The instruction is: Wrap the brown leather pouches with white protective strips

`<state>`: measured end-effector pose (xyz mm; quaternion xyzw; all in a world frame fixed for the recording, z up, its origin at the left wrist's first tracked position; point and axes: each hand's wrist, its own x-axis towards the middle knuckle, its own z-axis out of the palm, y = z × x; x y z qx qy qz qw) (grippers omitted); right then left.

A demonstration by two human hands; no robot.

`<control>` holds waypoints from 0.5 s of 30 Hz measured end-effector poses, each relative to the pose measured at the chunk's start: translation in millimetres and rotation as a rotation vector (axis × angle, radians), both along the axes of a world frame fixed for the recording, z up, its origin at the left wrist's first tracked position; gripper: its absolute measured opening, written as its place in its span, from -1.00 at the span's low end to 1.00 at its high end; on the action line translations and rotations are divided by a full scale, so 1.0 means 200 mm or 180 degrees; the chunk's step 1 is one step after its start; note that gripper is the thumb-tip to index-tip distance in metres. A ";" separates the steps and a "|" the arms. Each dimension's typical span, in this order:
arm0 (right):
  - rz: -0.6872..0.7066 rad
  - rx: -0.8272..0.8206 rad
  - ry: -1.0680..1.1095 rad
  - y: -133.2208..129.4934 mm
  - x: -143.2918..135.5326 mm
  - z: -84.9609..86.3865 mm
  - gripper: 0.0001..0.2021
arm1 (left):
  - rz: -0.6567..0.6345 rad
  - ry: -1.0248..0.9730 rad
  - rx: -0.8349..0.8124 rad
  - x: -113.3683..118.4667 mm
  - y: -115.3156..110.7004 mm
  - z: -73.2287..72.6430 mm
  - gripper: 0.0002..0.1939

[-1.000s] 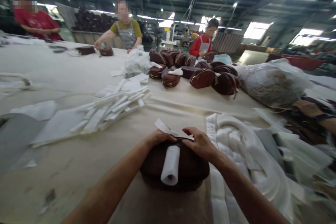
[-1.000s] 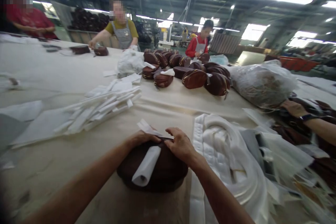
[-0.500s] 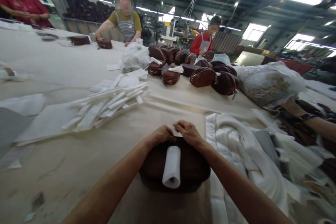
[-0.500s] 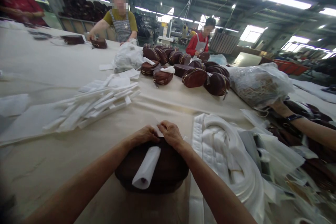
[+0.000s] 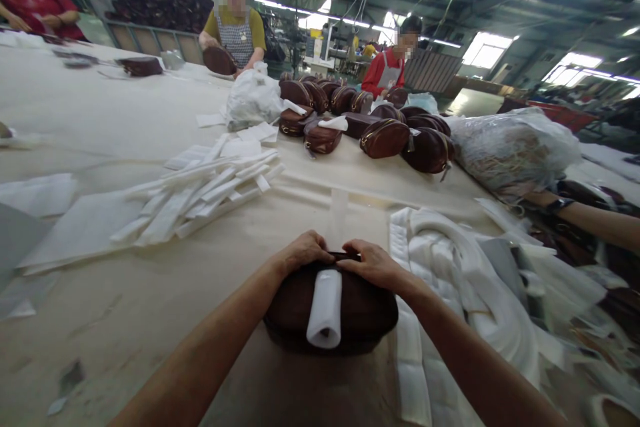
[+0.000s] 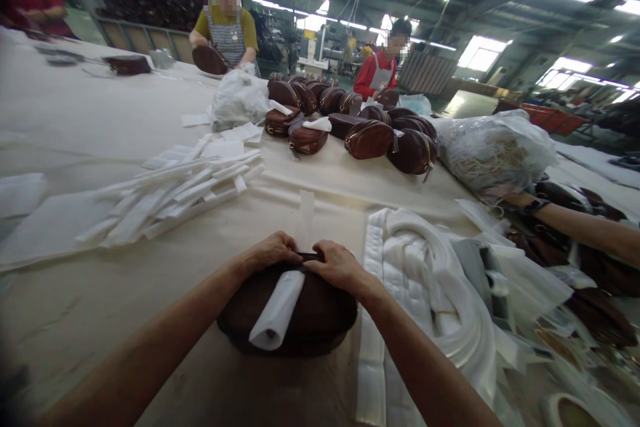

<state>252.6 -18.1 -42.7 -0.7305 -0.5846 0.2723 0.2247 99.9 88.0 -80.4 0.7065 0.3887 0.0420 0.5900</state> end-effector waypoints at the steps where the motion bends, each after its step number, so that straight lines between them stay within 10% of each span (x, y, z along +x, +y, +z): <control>1: 0.0147 -0.0067 -0.0096 -0.01 0.00 0.01 -0.77 | -0.0022 -0.0006 0.0004 0.00 0.00 0.01 -0.79; 10: 0.0395 0.0082 -0.0932 -0.15 -0.14 0.19 -0.77 | -0.0277 0.0021 0.0056 0.01 0.00 0.03 -0.77; 15: 0.1341 0.0511 -0.0596 -0.40 -0.15 0.23 -0.75 | -0.0394 0.0108 0.0158 0.00 -0.01 0.05 -0.80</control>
